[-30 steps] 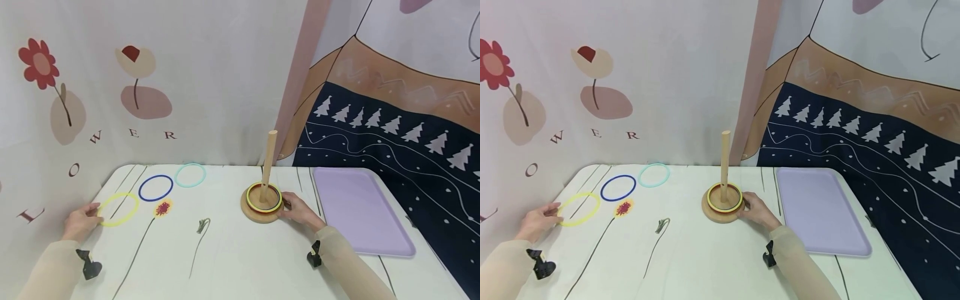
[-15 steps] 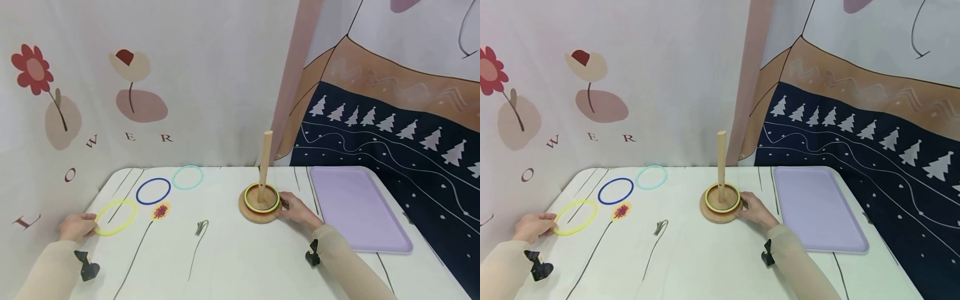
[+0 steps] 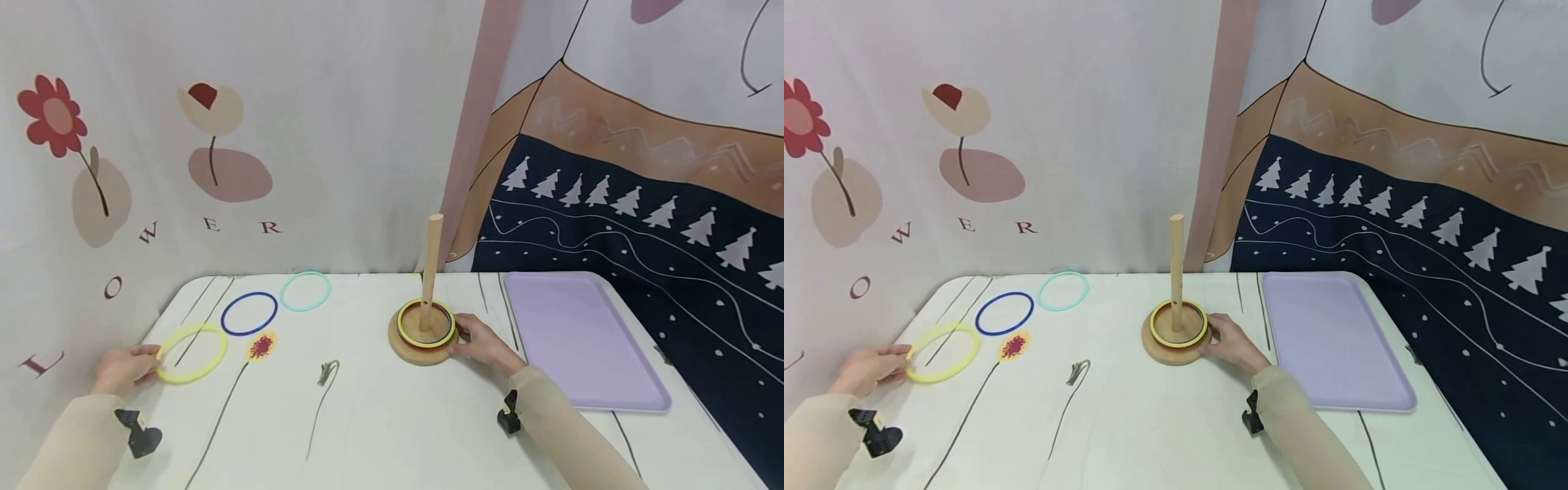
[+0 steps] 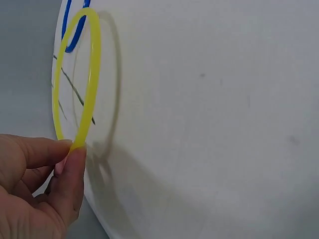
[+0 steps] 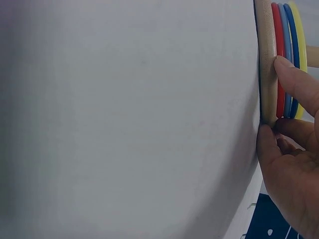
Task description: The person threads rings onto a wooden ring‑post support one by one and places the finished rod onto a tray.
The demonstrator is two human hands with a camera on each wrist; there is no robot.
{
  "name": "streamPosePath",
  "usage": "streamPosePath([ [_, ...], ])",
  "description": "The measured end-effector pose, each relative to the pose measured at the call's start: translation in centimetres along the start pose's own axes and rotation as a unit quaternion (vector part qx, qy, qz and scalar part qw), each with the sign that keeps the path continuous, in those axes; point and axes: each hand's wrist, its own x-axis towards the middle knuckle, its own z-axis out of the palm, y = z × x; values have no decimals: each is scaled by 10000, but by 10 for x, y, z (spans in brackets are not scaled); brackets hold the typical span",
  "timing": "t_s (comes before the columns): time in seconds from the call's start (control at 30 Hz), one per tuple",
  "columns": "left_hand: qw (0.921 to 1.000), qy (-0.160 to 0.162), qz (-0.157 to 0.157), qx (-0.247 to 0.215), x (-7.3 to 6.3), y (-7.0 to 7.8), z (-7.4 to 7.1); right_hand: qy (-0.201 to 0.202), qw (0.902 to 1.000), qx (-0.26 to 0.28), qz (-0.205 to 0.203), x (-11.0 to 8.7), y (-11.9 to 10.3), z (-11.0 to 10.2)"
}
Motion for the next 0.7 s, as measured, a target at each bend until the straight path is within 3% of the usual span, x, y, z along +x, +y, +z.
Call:
streamPosePath([
  [0.2, 9988, -303, 224, -302, -14, 25, 0, 22, 10000, -18, -72, 0, 1, -1],
  [0.3, 9967, -467, 314, -581, -14, 38, 4, 9, 9998, -35, -206, 0, 2, -2],
  [0.43, 9908, -525, 363, -1191, 11, 40, 15, -19, 9995, 3, -316, 0, 2, -2],
  [0.53, 9797, -568, 714, -1784, 37, 36, 26, -4, 9996, 12, -287, 1, 2, -1],
  [0.57, 9744, -720, 844, -1957, 42, 38, 28, 5, 9997, 22, -243, 1, 2, -1],
  [0.63, 9664, -803, 1104, -2179, 45, 47, 35, 15, 9999, 24, -157, 1, 2, 0],
  [0.7, 9633, -934, 1359, -2119, 30, 66, 39, 18, 9999, 80, -82, 1, 1, 0],
])
